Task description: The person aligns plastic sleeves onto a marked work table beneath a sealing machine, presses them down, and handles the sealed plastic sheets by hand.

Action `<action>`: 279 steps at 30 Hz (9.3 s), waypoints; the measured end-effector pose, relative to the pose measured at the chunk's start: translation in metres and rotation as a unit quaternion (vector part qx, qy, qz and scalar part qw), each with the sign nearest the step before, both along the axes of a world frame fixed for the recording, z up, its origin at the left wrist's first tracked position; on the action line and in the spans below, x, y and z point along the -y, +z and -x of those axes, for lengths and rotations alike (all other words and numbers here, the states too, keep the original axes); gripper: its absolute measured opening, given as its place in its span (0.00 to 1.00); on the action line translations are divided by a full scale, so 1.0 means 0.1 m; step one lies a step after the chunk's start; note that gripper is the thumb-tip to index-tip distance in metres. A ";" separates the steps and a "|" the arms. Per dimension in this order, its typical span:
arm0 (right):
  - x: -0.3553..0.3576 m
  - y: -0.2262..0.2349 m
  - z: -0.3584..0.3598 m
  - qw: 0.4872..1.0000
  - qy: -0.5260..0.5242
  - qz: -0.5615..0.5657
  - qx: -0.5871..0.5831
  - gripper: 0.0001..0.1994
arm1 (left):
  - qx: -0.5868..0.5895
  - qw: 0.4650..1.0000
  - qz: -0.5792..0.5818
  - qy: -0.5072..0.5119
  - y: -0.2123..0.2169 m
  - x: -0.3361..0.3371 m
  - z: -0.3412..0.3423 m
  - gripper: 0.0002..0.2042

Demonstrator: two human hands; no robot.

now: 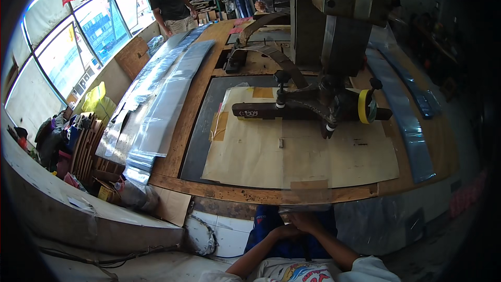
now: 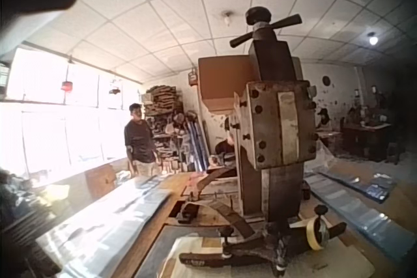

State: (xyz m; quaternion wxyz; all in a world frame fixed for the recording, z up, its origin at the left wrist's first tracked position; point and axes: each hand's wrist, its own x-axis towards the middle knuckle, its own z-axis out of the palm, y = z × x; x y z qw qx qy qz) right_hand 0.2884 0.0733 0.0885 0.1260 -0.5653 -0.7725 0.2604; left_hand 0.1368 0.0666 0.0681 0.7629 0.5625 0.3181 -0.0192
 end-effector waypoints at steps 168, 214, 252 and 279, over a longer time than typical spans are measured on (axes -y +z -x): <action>-0.70 4.26 -1.28 0.988 0.035 -0.009 -0.147 0.25 | 0.237 0.799 -0.391 0.391 3.20 -0.67 1.24 0.12; 0.91 1.71 -1.04 0.834 -0.264 -0.093 -0.475 0.17 | 0.503 0.637 -0.578 0.086 5.36 -0.69 -2.39 0.27; 0.62 3.33 -4.13 0.800 -0.522 -0.049 -0.290 0.14 | -0.567 0.503 -0.592 0.274 3.32 -1.45 2.99 0.35; 0.38 3.36 -4.58 0.824 -0.544 -0.031 -0.158 0.19 | -0.365 0.418 -0.699 0.451 3.36 -1.18 2.62 0.09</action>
